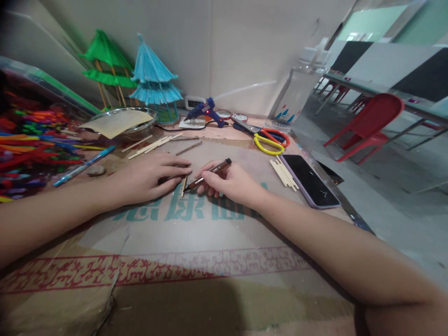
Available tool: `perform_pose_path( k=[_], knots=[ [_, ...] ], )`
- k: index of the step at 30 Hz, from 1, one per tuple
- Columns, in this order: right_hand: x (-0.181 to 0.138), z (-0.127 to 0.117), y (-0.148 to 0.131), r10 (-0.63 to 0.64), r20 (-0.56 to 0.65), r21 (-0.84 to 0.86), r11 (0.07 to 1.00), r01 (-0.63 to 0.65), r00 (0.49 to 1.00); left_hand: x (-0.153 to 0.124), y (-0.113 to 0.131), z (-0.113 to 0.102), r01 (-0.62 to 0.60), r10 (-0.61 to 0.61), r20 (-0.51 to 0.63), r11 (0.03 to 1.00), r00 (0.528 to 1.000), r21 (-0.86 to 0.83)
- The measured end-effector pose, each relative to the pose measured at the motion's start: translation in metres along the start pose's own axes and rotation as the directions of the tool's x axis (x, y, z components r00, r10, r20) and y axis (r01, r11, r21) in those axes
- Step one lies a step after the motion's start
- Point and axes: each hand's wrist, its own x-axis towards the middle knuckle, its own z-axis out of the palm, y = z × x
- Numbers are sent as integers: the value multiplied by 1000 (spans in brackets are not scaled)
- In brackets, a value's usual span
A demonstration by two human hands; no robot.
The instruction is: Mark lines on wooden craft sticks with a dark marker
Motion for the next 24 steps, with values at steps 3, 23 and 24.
perform_pose_path(
  k=[3,23,24],
  knots=[
    [-1,0,0,9,40,11,1000,-9,999,0,0,0,-7,7,1,1000,1000,-2],
    [-1,-1,1,-13,56,18,1000,12,998,0,0,1,-12,12,-4,1000,1000,-3],
    [-1,0,1,-13,48,15,1000,12,999,0,0,0,-11,11,0,1000,1000,-5]
  ],
)
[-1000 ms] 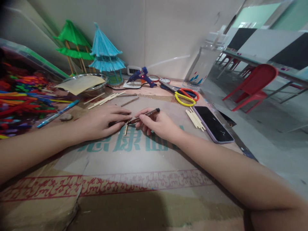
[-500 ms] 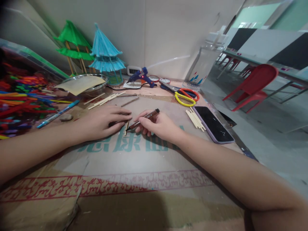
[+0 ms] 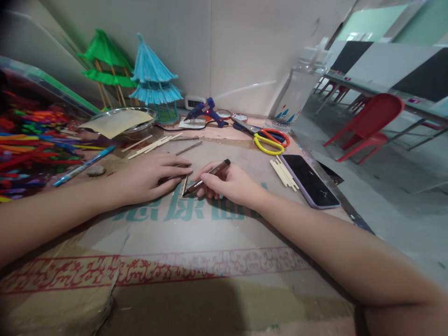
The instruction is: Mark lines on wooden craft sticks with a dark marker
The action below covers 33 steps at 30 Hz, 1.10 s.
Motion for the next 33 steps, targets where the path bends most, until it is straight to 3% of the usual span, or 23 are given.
perform_pose_path(
  k=[7,23,33],
  knots=[
    [3,1,2,-5,-170,-12,1000,3,985,1,0,-1,2,-2,38,1000,999,-1],
    [3,1,3,10,-104,-15,1000,-12,995,0,-1,-1,8,-8,36,1000,999,-1],
    [4,1,3,10,-161,2,1000,-9,987,2,0,-2,2,-2,53,1000,999,5]
  ],
)
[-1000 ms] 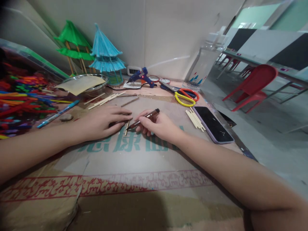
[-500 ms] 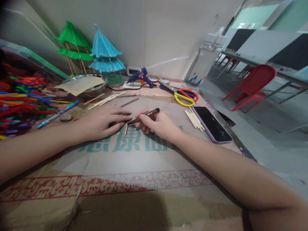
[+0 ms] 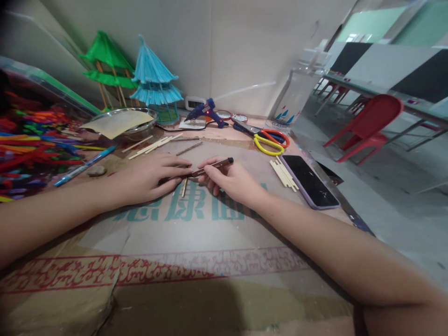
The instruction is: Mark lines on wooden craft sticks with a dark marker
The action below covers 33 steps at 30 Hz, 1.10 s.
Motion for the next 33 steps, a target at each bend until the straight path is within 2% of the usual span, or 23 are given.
perform_pose_path(
  k=[10,17,23,33],
  knots=[
    [-3,-2,-3,-6,110,-30,1000,10,994,-1,1,1,13,-14,-28,1000,1000,-13],
    [-2,-1,-2,-9,69,-20,1000,10,998,-1,1,1,10,-11,-24,1000,1000,-19],
    [-3,-2,-4,-5,171,1,1000,5,985,-1,1,1,3,-3,-28,1000,1000,8],
    [-3,-2,-4,-4,122,14,1000,2,993,-2,1,2,20,-20,-30,1000,999,-6]
  ],
)
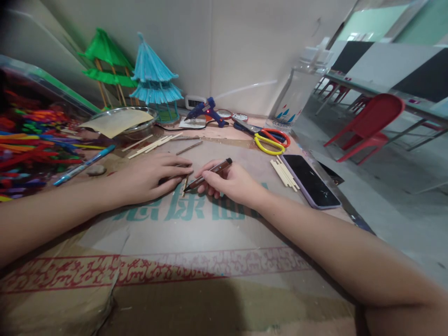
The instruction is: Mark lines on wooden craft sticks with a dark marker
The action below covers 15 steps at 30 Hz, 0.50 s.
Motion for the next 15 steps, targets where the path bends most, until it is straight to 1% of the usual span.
perform_pose_path(
  k=[4,6,12,15],
  knots=[
    [-1,0,0,6,27,-9,1000,-6,1000,0,-1,1,-9,10,-5,1000,1000,5],
    [-1,0,0,3,17,-16,1000,-2,1000,0,-1,0,-11,11,6,1000,1000,9],
    [1,2,0,-2,-130,-28,1000,-1,992,2,0,-1,-38,37,34,999,999,31],
    [2,3,0,3,-160,-29,1000,-8,987,2,1,-2,-34,33,42,999,999,31]
  ],
)
